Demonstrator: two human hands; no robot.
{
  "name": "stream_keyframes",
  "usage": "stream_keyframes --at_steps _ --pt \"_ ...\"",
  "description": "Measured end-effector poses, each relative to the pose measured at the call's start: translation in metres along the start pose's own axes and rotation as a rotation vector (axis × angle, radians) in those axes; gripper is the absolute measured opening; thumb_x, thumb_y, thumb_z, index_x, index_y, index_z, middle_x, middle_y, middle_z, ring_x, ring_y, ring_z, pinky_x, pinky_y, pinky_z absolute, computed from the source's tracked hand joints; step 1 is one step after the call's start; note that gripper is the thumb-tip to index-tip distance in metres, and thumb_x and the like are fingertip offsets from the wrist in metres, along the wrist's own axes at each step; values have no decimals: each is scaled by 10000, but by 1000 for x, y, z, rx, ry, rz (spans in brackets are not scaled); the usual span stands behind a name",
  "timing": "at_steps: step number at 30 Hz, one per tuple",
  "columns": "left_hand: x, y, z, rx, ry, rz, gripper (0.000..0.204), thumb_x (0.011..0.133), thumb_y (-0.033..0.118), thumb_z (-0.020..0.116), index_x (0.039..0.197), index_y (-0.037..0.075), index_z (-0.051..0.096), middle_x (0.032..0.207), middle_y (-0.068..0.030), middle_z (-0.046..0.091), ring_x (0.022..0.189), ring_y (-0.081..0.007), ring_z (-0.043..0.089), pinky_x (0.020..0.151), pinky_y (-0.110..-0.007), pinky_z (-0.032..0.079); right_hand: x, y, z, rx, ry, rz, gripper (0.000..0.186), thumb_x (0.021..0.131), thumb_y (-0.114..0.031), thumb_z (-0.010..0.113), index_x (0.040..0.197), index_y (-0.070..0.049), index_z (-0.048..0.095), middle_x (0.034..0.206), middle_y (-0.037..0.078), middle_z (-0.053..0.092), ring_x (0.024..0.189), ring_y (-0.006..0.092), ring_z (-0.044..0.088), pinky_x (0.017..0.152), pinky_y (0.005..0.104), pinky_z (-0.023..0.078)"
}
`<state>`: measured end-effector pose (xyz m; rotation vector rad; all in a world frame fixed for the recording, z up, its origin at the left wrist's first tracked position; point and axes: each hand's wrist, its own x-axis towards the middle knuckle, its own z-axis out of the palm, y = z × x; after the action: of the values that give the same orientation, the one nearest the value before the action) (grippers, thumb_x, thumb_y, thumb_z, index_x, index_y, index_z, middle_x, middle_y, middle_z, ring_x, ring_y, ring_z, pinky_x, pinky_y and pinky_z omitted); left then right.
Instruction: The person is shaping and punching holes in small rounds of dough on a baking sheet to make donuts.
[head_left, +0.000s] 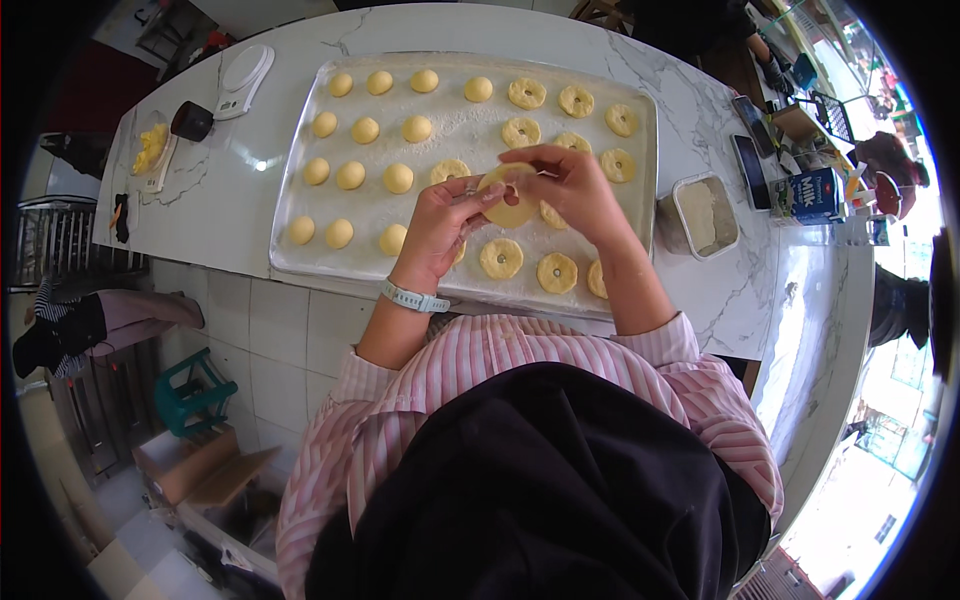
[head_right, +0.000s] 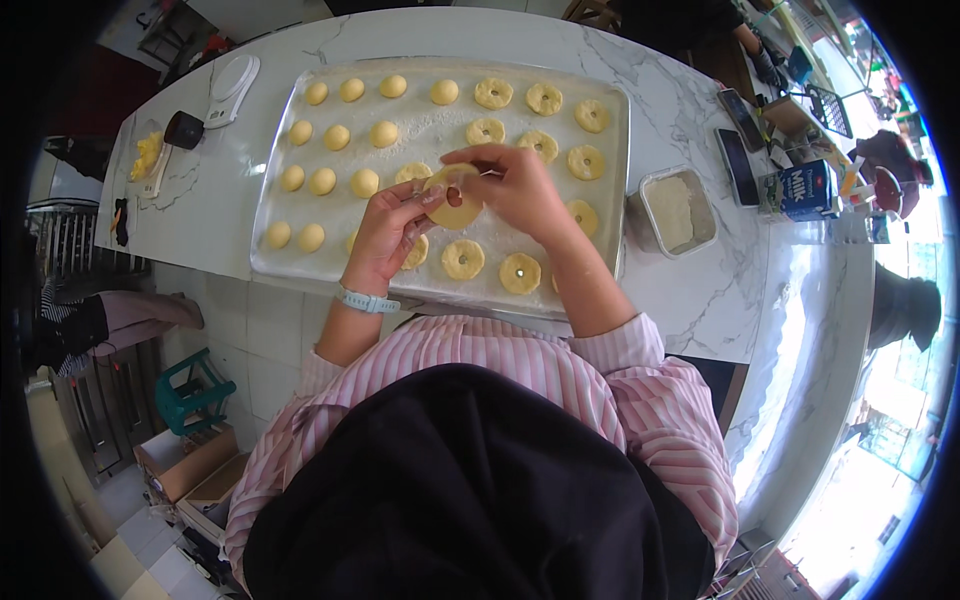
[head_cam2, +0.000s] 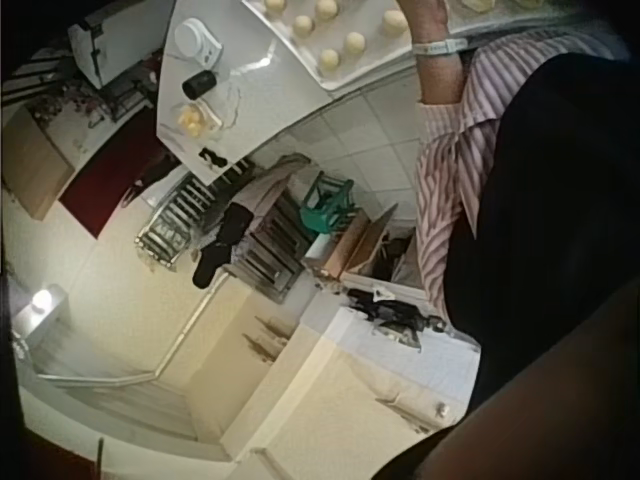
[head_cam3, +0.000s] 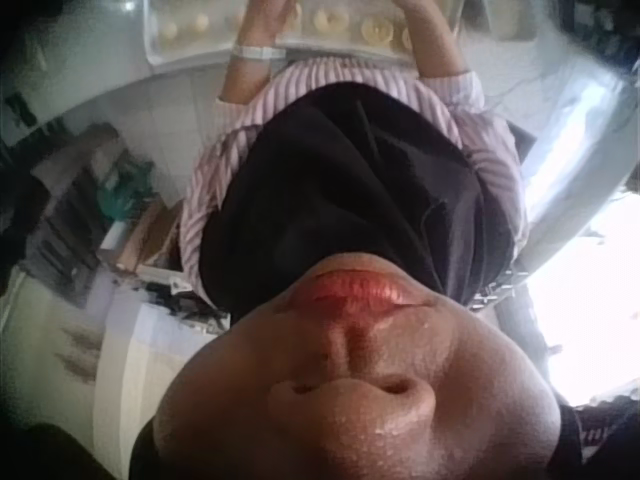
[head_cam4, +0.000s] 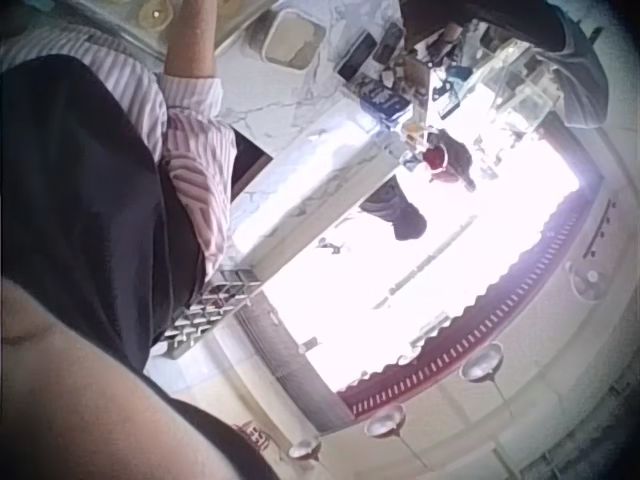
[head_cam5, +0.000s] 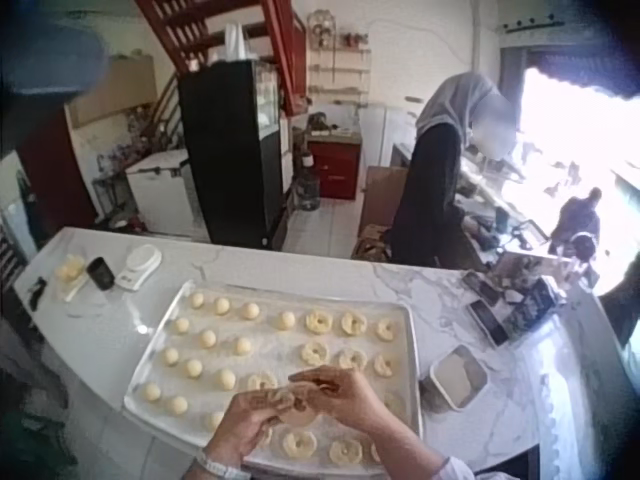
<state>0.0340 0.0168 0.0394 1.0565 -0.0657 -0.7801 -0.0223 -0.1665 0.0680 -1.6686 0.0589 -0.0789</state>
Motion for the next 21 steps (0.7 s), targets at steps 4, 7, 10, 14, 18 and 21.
stream_keyframes --at_steps 4,7,10,14,18,21 --pt "-4 4 -6 107 83 21 259 848 118 711 1063 -16 658 930 -82 703 844 -128 670 707 -216 513 -4 -1 4 48 -93 58 259 836 -41 649 1090 -2 683 870 62 684 767 84 619 717 237 497" --pt "-7 2 -5 27 43 13 256 844 129 720 1054 -7 665 910 -65 703 838 -106 662 654 -191 485 -4 1 5 -35 4 89 260 835 -42 652 1092 -15 688 871 53 684 779 82 611 713 235 487" --pt "-9 -1 -5 60 31 16 243 843 133 722 1039 -1 671 888 -55 700 827 -93 657 613 -182 462 -7 5 11 -20 -15 13 254 838 -52 656 1087 -16 691 858 45 683 787 75 600 691 228 468" --pt "-13 1 -8 73 104 46 233 842 129 724 1023 -9 673 872 -48 697 779 -82 647 589 -183 450 -10 6 10 -8 -50 112 257 823 -56 663 1075 -10 691 876 59 672 815 95 605 712 248 483" --pt "-17 -2 -8 2 32 -6 239 835 123 731 1021 -14 671 858 -40 696 737 -72 635 590 -183 457 -12 5 12 -15 -15 88 261 810 -43 654 1066 0 687 908 74 673 830 114 626 769 270 508" --pt "-17 -1 -10 108 63 12 234 829 119 736 1010 -18 677 845 -37 695 736 -71 634 607 -181 470 -13 8 19 -61 -131 -57 273 828 -49 630 1095 -19 680 942 89 678 856 144 639 809 282 512"
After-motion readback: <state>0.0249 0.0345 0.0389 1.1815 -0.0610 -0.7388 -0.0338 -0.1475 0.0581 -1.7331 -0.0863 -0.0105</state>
